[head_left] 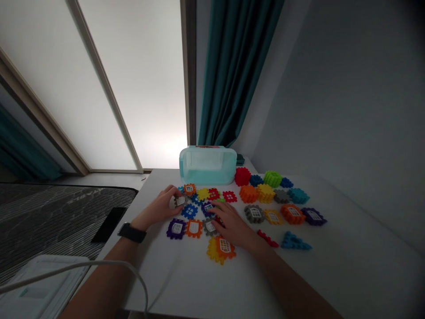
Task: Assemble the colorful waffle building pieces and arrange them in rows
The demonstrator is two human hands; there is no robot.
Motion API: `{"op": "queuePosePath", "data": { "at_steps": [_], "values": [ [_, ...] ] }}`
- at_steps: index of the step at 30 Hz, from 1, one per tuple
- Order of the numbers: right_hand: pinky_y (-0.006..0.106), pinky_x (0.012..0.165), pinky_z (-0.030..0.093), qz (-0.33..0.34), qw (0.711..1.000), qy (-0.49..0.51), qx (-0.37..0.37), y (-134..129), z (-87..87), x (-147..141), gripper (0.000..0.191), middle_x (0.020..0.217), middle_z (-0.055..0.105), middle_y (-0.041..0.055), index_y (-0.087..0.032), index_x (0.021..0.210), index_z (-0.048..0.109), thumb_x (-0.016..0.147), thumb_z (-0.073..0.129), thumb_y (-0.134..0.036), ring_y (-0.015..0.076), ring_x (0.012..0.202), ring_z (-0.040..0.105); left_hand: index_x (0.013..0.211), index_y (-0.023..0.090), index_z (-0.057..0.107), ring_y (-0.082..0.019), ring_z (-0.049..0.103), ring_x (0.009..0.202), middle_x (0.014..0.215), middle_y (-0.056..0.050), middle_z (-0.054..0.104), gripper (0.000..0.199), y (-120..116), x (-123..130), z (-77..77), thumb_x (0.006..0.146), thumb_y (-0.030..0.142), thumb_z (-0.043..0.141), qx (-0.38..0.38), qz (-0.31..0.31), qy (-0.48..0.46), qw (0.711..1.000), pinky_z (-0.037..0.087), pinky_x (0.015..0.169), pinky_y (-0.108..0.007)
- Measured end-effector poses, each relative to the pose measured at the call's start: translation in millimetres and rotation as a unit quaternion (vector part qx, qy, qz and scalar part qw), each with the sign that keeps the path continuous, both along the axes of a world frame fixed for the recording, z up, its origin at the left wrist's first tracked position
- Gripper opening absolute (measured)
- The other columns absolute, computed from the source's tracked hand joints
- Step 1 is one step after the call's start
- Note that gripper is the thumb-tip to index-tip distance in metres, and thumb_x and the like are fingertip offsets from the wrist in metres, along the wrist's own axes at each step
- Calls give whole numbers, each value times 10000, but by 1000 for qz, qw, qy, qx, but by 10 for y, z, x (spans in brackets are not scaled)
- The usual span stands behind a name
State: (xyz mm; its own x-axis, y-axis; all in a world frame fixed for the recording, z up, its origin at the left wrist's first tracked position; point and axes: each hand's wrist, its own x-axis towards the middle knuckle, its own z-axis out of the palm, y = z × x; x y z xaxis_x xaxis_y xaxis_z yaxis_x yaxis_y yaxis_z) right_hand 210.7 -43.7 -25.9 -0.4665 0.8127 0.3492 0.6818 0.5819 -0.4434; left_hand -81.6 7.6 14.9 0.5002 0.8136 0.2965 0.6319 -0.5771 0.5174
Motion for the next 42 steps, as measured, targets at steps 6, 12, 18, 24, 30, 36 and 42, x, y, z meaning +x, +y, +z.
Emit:
{"op": "queuePosePath", "data": {
  "at_steps": [6, 12, 18, 24, 30, 36, 42],
  "values": [
    [470, 1015, 488, -19, 992, 114, 53, 14, 102, -50, 294, 1182, 658, 95, -236, 1173, 615, 922, 496, -139, 253, 1145, 603, 956, 217, 505, -208, 598, 983, 1039, -45, 607, 234, -160, 317, -8, 828, 300, 682, -4, -24, -113, 993, 491, 901, -364],
    [431, 986, 512, -4, 982, 165, 96, -21, 173, -60, 286, 1136, 639, 92, -252, 1195, 591, 943, 490, -164, 241, 1102, 611, 924, 228, 456, -203, 607, 1002, 1046, -52, 623, 274, -290, 584, -95, 817, 286, 701, -61, -54, -204, 976, 489, 925, -373],
    [420, 969, 526, 7, 980, 179, 90, -51, 173, -71, 242, 1121, 640, 89, -261, 1196, 603, 965, 531, -252, 246, 1097, 616, 950, 221, 483, -220, 620, 1079, 1129, -94, 641, 277, -286, 574, -131, 850, 354, 704, -128, -95, -233, 959, 503, 966, -397],
    [395, 927, 538, 0, 978, 184, 97, -59, 198, -69, 203, 1081, 640, 83, -252, 1153, 619, 971, 529, -258, 232, 1044, 622, 847, 203, 519, -242, 633, 1075, 1135, -124, 658, 288, -291, 571, -108, 848, 420, 709, -165, -128, -253, 945, 512, 959, -426],
    [410, 925, 527, -4, 979, 184, 91, -61, 208, -68, 193, 1065, 633, 83, -253, 1123, 635, 969, 520, -268, 241, 1045, 611, 821, 198, 550, -249, 643, 1070, 1089, -120, 678, 356, -326, 612, -61, 846, 522, 695, -201, -141, -248, 937, 521, 952, -420],
    [383, 888, 529, -12, 973, 218, 69, -62, 223, -78, 104, 999, 648, 72, -237, 988, 619, 961, 523, -269, 231, 997, 621, 908, 202, 621, -224, 660, 950, 1023, -87, 702, 318, -343, 626, -40, 923, 518, 595, -212, -117, -253, 937, 556, 840, -378],
    [331, 801, 537, -67, 960, 270, -17, -72, 248, -106, 119, 911, 691, 35, -224, 973, 630, 929, 546, -295, 196, 846, 655, 866, 191, 646, -213, 637, 929, 960, -73, 674, 265, -319, 667, -49, 973, 400, 524, -84, -79, -186, 976, 524, 882, -371]
  ]
}}
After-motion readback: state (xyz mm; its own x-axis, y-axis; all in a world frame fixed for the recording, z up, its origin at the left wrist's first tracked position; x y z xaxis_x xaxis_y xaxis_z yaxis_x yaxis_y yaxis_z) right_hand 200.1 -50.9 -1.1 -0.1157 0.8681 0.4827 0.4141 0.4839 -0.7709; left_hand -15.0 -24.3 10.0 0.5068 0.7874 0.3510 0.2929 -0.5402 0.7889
